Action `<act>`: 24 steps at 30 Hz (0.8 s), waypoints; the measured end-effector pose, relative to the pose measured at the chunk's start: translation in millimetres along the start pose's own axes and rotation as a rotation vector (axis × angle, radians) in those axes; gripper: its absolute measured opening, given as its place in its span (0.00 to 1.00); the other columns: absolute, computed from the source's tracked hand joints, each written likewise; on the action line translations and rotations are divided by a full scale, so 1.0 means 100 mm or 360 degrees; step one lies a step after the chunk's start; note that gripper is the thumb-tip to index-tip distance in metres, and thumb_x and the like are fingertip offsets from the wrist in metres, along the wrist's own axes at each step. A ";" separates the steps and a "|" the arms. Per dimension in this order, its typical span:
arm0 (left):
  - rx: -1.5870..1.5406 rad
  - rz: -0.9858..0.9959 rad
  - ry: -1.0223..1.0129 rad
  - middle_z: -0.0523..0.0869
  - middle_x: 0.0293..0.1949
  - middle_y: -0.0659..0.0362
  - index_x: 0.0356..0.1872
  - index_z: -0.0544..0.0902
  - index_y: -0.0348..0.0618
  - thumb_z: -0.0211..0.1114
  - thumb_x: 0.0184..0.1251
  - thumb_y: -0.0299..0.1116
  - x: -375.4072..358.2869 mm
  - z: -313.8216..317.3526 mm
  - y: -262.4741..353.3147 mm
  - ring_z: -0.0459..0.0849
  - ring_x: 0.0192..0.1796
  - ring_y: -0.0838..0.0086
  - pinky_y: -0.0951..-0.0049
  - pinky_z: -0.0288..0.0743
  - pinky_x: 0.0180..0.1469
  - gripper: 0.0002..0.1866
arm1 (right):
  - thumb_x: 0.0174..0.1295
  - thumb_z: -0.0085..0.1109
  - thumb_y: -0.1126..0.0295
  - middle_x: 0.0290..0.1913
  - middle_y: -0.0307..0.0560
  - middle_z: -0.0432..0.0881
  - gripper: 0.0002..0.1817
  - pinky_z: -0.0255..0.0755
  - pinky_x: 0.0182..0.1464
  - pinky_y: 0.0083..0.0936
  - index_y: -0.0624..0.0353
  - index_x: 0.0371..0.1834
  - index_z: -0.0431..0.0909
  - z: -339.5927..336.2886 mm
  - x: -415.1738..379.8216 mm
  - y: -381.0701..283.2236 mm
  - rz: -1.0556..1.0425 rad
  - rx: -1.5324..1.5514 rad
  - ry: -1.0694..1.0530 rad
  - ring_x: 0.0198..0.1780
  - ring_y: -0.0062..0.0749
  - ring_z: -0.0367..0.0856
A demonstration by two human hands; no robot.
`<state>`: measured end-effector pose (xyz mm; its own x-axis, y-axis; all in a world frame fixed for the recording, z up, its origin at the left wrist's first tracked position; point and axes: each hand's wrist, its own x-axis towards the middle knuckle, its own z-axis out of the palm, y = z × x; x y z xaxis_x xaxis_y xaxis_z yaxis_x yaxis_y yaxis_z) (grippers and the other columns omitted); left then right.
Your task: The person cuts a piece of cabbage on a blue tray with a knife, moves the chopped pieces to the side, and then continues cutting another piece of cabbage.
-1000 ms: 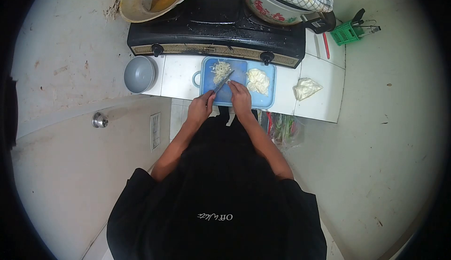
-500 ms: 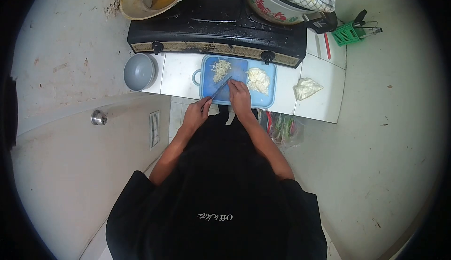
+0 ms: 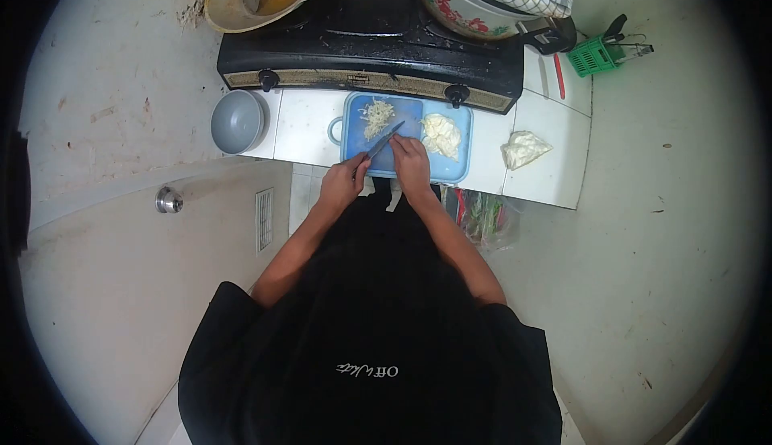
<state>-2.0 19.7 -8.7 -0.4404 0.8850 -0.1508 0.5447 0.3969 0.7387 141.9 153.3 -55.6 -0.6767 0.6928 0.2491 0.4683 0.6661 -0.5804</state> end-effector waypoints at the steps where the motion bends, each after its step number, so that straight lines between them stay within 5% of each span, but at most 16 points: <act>1: 0.0005 -0.0004 0.0055 0.91 0.41 0.40 0.56 0.87 0.39 0.60 0.83 0.42 0.02 0.04 0.03 0.90 0.42 0.41 0.49 0.84 0.44 0.17 | 0.61 0.64 0.80 0.55 0.49 0.89 0.16 0.78 0.63 0.42 0.64 0.52 0.89 0.01 -0.03 0.02 -0.0039 -0.0046 0.0000 0.56 0.47 0.85; 6: 0.0002 -0.0018 0.0239 0.91 0.38 0.39 0.55 0.87 0.36 0.60 0.84 0.42 -0.03 0.09 -0.04 0.91 0.40 0.41 0.49 0.84 0.42 0.18 | 0.59 0.64 0.81 0.60 0.47 0.88 0.21 0.78 0.63 0.43 0.63 0.57 0.88 0.07 -0.10 0.03 -0.0214 -0.0228 0.0130 0.57 0.47 0.84; 11: -0.0137 -0.0358 -0.0002 0.90 0.34 0.38 0.47 0.87 0.35 0.60 0.83 0.43 -0.13 -0.11 -0.05 0.89 0.40 0.38 0.46 0.82 0.41 0.18 | 0.57 0.64 0.83 0.62 0.43 0.88 0.25 0.77 0.64 0.40 0.59 0.60 0.87 0.14 -0.13 0.03 0.0014 -0.0043 0.0092 0.60 0.46 0.81; 17: -0.0054 -0.0244 0.0040 0.89 0.33 0.37 0.40 0.88 0.35 0.61 0.82 0.44 -0.24 -0.11 0.04 0.88 0.37 0.38 0.45 0.81 0.40 0.20 | 0.57 0.65 0.81 0.60 0.42 0.88 0.22 0.75 0.62 0.39 0.59 0.57 0.88 0.08 -0.08 0.04 -0.0021 -0.0063 0.0068 0.59 0.43 0.80; 24: 0.0056 -0.0273 0.0038 0.89 0.31 0.37 0.44 0.90 0.37 0.60 0.83 0.49 -0.28 -0.15 -0.05 0.89 0.37 0.39 0.44 0.81 0.39 0.22 | 0.59 0.65 0.79 0.58 0.38 0.87 0.20 0.72 0.59 0.37 0.57 0.57 0.88 0.02 -0.05 -0.01 -0.0038 -0.0154 0.0034 0.56 0.38 0.79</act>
<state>-2.9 -11.0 1.3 -0.5458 0.7977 -0.2565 0.4847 0.5503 0.6799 143.6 148.9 -58.2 -0.6763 0.6817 0.2790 0.5057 0.7051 -0.4971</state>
